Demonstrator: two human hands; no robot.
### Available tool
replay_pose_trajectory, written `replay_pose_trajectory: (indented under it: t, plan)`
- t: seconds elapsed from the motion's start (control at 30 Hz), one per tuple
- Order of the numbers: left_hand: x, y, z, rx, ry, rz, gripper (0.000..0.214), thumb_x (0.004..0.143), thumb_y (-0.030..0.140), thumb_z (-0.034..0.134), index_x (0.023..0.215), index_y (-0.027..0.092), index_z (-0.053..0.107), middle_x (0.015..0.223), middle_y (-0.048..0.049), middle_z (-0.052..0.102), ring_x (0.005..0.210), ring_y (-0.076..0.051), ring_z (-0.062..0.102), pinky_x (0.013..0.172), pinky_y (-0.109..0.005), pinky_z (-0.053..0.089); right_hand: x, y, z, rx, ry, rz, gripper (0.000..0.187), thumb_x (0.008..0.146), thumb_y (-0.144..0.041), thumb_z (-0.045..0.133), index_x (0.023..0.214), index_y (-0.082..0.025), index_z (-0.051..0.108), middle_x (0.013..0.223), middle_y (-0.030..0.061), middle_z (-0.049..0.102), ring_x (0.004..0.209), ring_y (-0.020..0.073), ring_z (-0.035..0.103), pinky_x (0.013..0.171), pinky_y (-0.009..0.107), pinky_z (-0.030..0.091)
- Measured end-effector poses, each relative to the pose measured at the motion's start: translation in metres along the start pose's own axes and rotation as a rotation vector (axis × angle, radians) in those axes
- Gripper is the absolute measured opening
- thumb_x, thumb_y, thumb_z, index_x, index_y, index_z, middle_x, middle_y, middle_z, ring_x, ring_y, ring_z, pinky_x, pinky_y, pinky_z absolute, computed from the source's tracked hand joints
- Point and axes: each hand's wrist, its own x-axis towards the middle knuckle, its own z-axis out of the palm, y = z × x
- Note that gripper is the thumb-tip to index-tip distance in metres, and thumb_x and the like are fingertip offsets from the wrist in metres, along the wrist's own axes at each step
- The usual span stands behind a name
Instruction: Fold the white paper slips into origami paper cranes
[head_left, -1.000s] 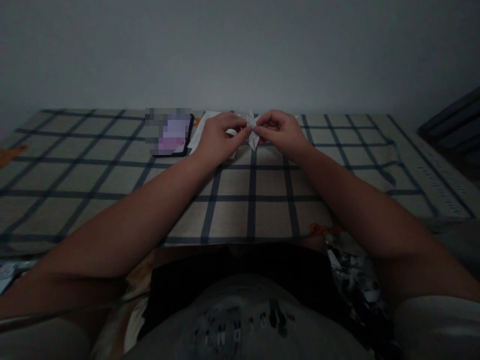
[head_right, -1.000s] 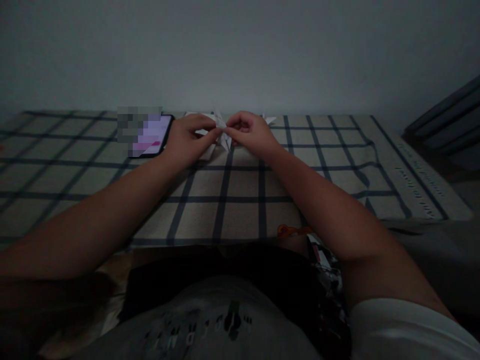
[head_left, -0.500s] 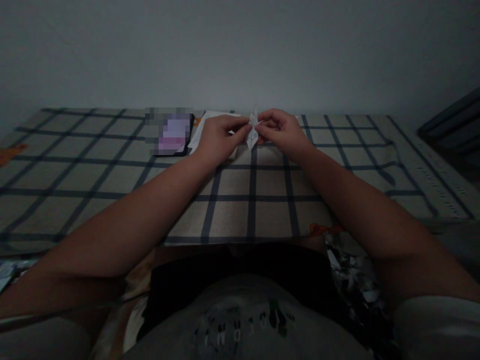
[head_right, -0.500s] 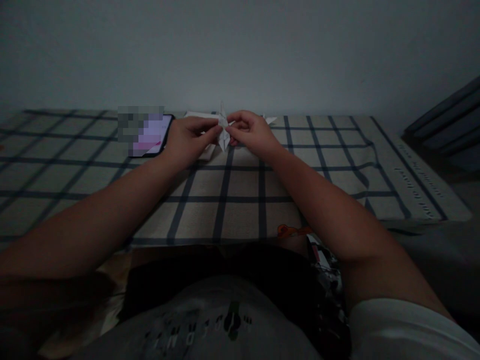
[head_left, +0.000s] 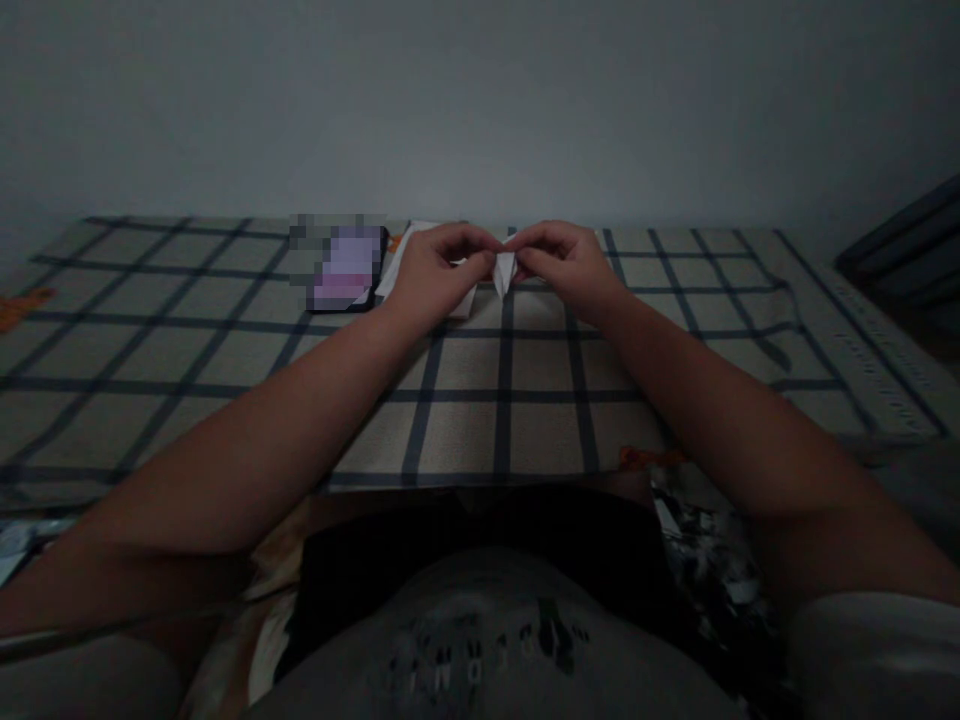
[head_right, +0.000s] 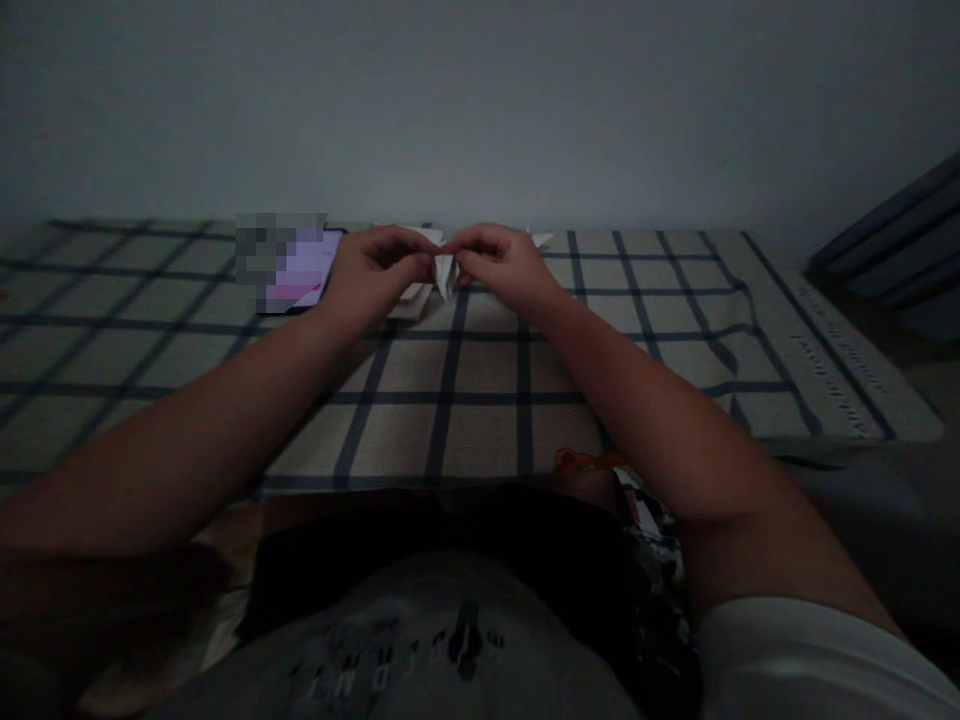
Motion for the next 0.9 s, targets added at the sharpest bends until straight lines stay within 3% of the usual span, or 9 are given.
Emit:
replay_pose_trajectory:
  t: [0.13,0.33,0.47,0.67,0.9]
  plan:
    - [0.001,0.002,0.001,0.026,-0.017,-0.036,0.023,0.082,0.036,0.087,0.087,0.022,0.069,0.086,0.0002,0.076,0.084,-0.018,0.077,0.071,-0.028,0.063,0.002,0.008,-0.001,-0.048,-0.003,-0.058,0.032,0.092,-0.049,0.080,0.107,-0.022,0.075,0.097,0.0021,0.074,0.088,0.0171,0.072,0.082,0.033,0.065]
    - [0.004,-0.003,0.004,0.031,0.027,-0.049,0.027,0.080,0.033,0.090,0.095,0.023,0.070,0.086,0.0005,0.075,0.083,-0.017,0.076,0.077,-0.030,0.063,0.005,0.021,-0.002,-0.162,0.004,-0.161,0.055,0.091,-0.071,0.074,0.117,-0.023,0.069,0.097,0.0031,0.071,0.087,0.0176,0.071,0.077,0.032,0.064]
    - [0.003,-0.008,0.004,-0.020,0.002,-0.078,0.017,0.086,0.031,0.085,0.098,0.023,0.074,0.084,-0.0002,0.076,0.078,-0.017,0.075,0.079,-0.033,0.064,0.001,0.016,-0.003,-0.319,0.001,-0.240,0.051,0.099,-0.067,0.066,0.123,-0.023,0.069,0.099,0.0033,0.070,0.087,0.0169,0.070,0.076,0.031,0.061]
    - [0.002,-0.009,0.003,-0.037,0.017,-0.081,0.016,0.083,0.029,0.087,0.093,0.021,0.078,0.087,-0.0018,0.079,0.080,-0.017,0.075,0.081,-0.034,0.064,0.000,0.012,-0.004,-0.378,0.060,-0.296,0.042,0.102,-0.059,0.063,0.122,-0.022,0.068,0.098,0.0029,0.070,0.086,0.0160,0.070,0.074,0.029,0.060]
    - [0.001,-0.004,0.000,0.085,-0.005,-0.087,0.015,0.083,0.033,0.086,0.086,0.021,0.078,0.082,-0.0022,0.079,0.077,-0.018,0.074,0.076,-0.032,0.062,0.000,0.013,-0.006,-0.444,0.021,-0.333,0.043,0.103,-0.060,0.060,0.124,-0.023,0.068,0.097,0.0027,0.072,0.085,0.0160,0.071,0.075,0.029,0.060]
